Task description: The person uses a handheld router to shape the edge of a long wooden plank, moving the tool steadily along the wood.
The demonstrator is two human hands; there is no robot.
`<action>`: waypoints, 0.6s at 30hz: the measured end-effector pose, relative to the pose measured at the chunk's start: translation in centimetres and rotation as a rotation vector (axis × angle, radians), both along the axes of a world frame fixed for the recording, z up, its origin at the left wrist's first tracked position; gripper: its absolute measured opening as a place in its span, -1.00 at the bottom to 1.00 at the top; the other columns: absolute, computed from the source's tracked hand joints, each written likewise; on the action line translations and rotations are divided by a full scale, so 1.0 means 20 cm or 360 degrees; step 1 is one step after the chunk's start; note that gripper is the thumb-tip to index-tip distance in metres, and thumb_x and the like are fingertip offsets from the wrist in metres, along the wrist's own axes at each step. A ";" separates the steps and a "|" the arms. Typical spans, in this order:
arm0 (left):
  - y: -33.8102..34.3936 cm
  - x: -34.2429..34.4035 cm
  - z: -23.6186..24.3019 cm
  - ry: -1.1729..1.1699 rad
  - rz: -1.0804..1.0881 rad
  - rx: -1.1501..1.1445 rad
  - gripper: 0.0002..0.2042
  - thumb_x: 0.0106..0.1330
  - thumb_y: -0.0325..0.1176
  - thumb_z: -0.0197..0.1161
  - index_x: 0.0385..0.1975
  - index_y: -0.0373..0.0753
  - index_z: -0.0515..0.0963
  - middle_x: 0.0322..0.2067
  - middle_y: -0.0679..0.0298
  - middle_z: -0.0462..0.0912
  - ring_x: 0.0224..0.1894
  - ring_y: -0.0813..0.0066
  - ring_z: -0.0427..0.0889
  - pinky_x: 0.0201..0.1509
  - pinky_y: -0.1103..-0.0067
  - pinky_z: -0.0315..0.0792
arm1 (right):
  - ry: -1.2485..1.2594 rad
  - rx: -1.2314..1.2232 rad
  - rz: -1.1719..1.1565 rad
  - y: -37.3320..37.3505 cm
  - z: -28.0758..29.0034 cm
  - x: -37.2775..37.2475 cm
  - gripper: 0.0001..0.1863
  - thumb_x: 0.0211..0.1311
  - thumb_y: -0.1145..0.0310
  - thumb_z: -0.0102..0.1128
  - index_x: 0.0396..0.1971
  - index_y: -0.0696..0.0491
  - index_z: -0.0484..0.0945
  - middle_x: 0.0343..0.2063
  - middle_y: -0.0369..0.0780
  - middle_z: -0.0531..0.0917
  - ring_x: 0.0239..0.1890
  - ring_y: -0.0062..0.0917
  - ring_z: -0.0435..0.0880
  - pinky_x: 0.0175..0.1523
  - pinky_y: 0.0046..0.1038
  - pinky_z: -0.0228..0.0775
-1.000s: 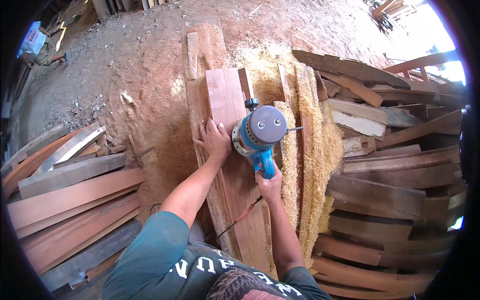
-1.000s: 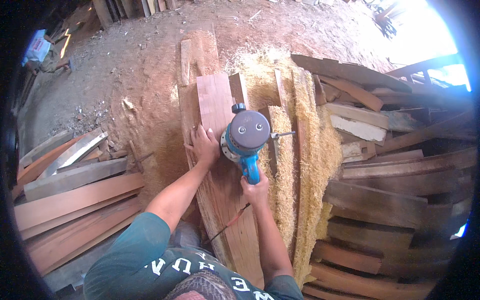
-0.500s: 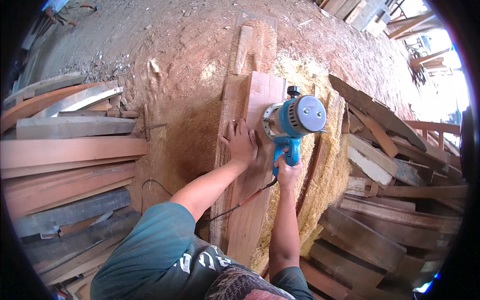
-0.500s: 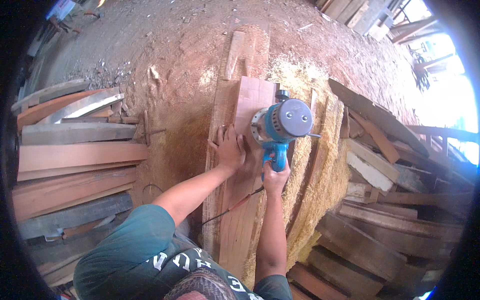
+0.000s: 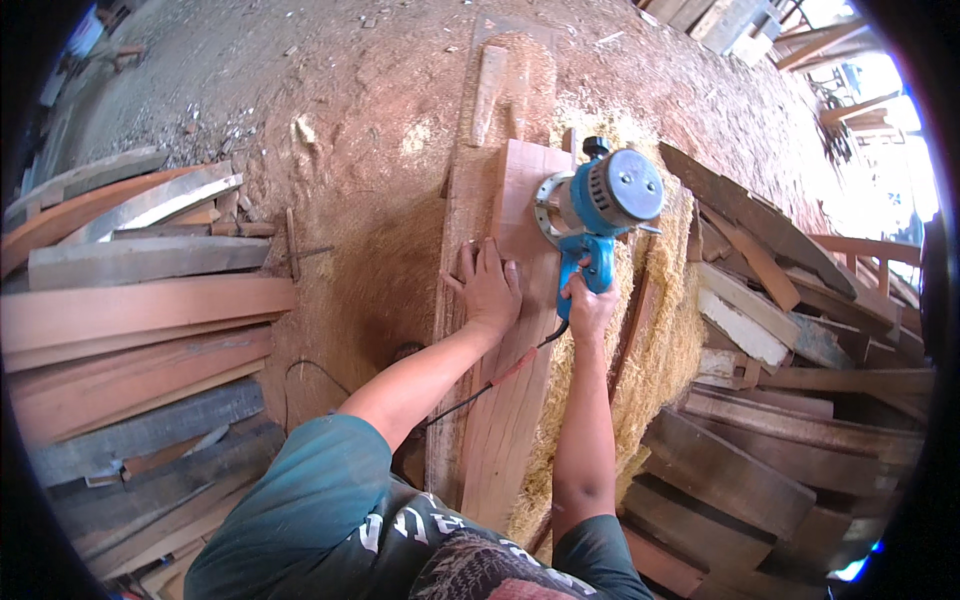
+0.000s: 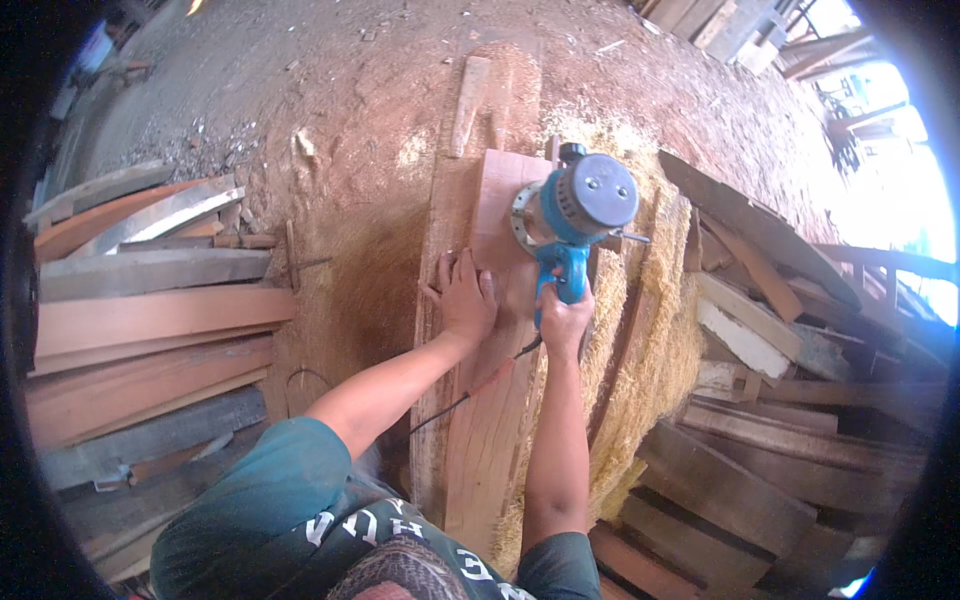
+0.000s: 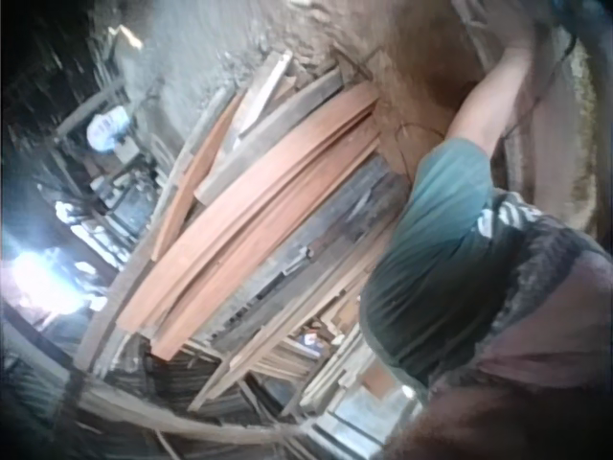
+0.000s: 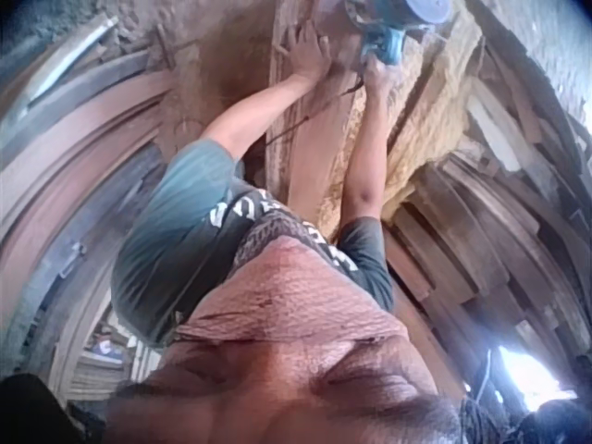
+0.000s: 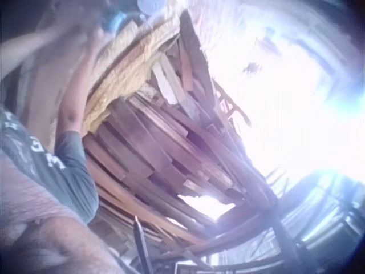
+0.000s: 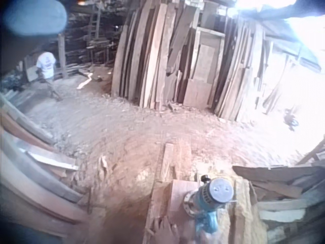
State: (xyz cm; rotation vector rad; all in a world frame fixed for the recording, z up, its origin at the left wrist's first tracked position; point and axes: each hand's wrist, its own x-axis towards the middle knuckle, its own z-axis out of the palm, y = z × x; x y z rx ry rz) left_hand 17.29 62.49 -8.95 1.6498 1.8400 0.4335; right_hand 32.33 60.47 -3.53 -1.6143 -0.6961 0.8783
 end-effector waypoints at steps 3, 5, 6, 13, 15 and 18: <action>0.00 0.00 -0.02 0.0057 0.0009 0.0023 -0.40 0.55 -0.12 0.03 0.47 -0.32 0.21 0.44 0.09 0.36 0.60 -0.07 0.00 0.46 -0.45 -0.35 | -0.0006 -0.0020 -0.0015 0.05 0.01 -0.01 -0.78 0.17 0.60 0.27 -0.18 0.07 0.59 -0.50 -0.36 0.61 -0.56 -0.71 0.55 -0.44 -0.58 0.38; 0.01 0.00 0.00 0.0060 -0.0006 -0.0037 -0.41 0.55 -0.14 0.02 0.47 -0.32 0.21 0.45 0.11 0.35 0.61 -0.06 -0.01 0.46 -0.45 -0.38 | 0.0006 0.0009 -0.0026 0.09 0.00 -0.01 -0.79 0.16 0.59 0.28 -0.20 0.07 0.61 -0.51 -0.38 0.60 -0.52 -0.74 0.53 -0.41 -0.59 0.37; 0.01 0.01 0.00 0.0071 -0.0018 -0.0032 -0.41 0.55 -0.14 0.02 0.47 -0.32 0.21 0.45 0.11 0.35 0.61 -0.05 -0.01 0.46 -0.45 -0.38 | -0.0006 0.0039 -0.0022 0.10 -0.02 0.01 -0.80 0.15 0.59 0.29 -0.21 0.07 0.62 -0.50 -0.39 0.60 -0.50 -0.76 0.52 -0.39 -0.59 0.37; 0.00 0.02 -0.04 0.0098 -0.0019 0.0008 -0.43 0.57 -0.13 -0.02 0.46 -0.34 0.22 0.46 0.04 0.32 0.61 -0.04 0.00 0.46 -0.46 -0.36 | -0.0039 -0.0049 -0.0025 0.20 -0.03 0.04 -0.82 0.09 0.55 0.25 -0.26 0.07 0.62 -0.48 -0.38 0.58 -0.46 -0.72 0.49 -0.33 -0.53 0.38; -0.01 0.02 -0.05 0.0108 -0.0021 0.0001 -0.43 0.58 -0.12 -0.04 0.46 -0.34 0.23 0.46 0.02 0.32 0.61 -0.05 0.01 0.46 -0.46 -0.36 | -0.0035 -0.0045 -0.0026 0.23 -0.04 0.04 -0.82 0.10 0.55 0.24 -0.26 0.08 0.62 -0.48 -0.37 0.59 -0.43 -0.71 0.50 -0.30 -0.53 0.39; -0.01 0.02 -0.06 0.0121 -0.0026 0.0033 -0.44 0.59 -0.11 -0.05 0.44 -0.35 0.24 0.45 -0.02 0.32 0.60 -0.07 0.02 0.45 -0.45 -0.35 | -0.0040 -0.0010 -0.0020 0.27 -0.02 0.04 -0.81 0.10 0.54 0.24 -0.24 0.09 0.63 -0.46 -0.35 0.61 -0.38 -0.68 0.53 -0.22 -0.51 0.42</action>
